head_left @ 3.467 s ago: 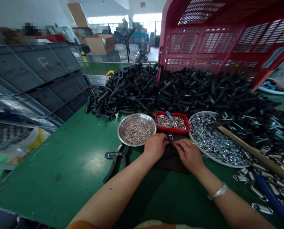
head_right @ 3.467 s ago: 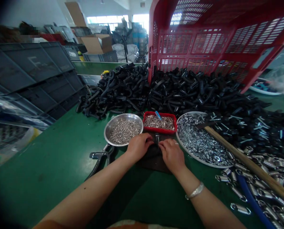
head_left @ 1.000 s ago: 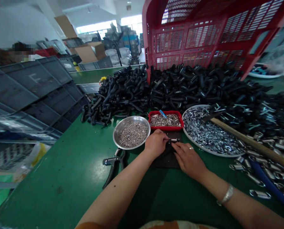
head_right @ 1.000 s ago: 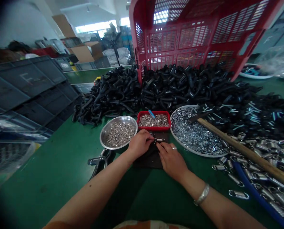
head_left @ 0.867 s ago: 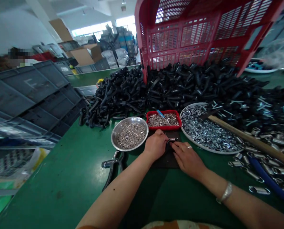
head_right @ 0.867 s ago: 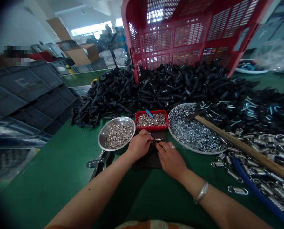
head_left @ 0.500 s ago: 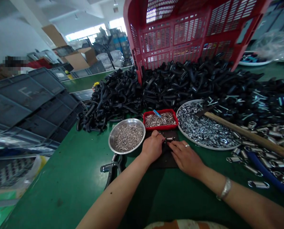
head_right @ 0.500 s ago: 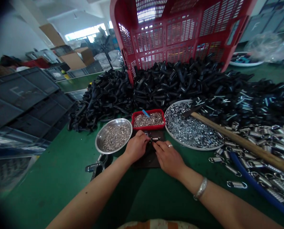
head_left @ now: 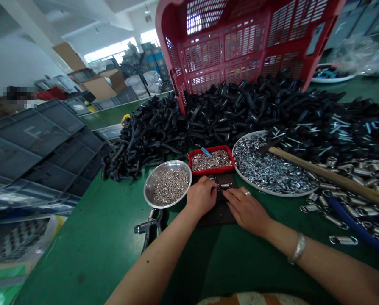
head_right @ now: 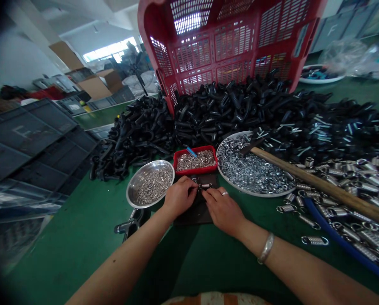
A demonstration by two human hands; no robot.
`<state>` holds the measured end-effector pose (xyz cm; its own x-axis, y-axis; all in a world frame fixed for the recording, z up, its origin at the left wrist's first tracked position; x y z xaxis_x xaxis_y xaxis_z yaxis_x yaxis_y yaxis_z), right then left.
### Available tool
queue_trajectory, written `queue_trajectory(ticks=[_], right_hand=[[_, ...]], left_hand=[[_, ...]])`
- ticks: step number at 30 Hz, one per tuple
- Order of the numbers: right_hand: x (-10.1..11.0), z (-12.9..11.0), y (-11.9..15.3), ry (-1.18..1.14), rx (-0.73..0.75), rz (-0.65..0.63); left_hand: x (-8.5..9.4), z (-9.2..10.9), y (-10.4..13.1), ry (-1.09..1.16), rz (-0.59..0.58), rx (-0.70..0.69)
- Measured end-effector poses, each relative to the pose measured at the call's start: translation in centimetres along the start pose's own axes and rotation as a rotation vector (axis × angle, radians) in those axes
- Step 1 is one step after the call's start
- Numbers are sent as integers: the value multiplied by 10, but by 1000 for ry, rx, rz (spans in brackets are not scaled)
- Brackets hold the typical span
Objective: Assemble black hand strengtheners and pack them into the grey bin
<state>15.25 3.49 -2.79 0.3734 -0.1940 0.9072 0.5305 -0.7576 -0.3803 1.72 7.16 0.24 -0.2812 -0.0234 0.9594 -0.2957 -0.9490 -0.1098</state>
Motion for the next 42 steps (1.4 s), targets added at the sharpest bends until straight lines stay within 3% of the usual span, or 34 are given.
queue_trajectory(ticks=[3,10,14,20,28,31,34,36,38,40,42], right_hand=[[0,0,0,-8,-4,7],[2,1,1,-37,-18,-11],[3,1,0,-67,-29,-13],[6,1,-1,-87,-27,-6],[2,-1,0,-43,-8,-33],[16,2,0,-5,7,-46],[54,22,5,152,-77,3],[86,50,15,342,-239,34],[111,84,32,512,-405,-13],[123,116,49,588,-490,-104],[125,142,63,637,-486,-130]], left_hand=[[2,5,-2,-40,-10,-16],[6,10,-4,-199,-55,-224],[6,7,-3,-227,-4,-291],[-6,0,2,-213,122,-348],[-6,-3,2,-158,80,-347],[-7,-6,4,-107,87,-318],[-9,-10,5,-65,76,-320],[-7,-13,7,2,101,-311],[-4,-16,9,82,160,-292],[0,-15,12,127,194,-307],[2,-11,16,113,170,-351]])
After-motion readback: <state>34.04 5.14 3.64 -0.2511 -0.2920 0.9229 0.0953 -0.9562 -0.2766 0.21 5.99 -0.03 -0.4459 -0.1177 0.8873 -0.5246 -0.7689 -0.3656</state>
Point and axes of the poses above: each hand's wrist, its own y-axis away from the middle knuckle, its own x-axis out of the back of the hand, z = x × y, the point moved 4 cm from there along -y, towards the middle knuckle
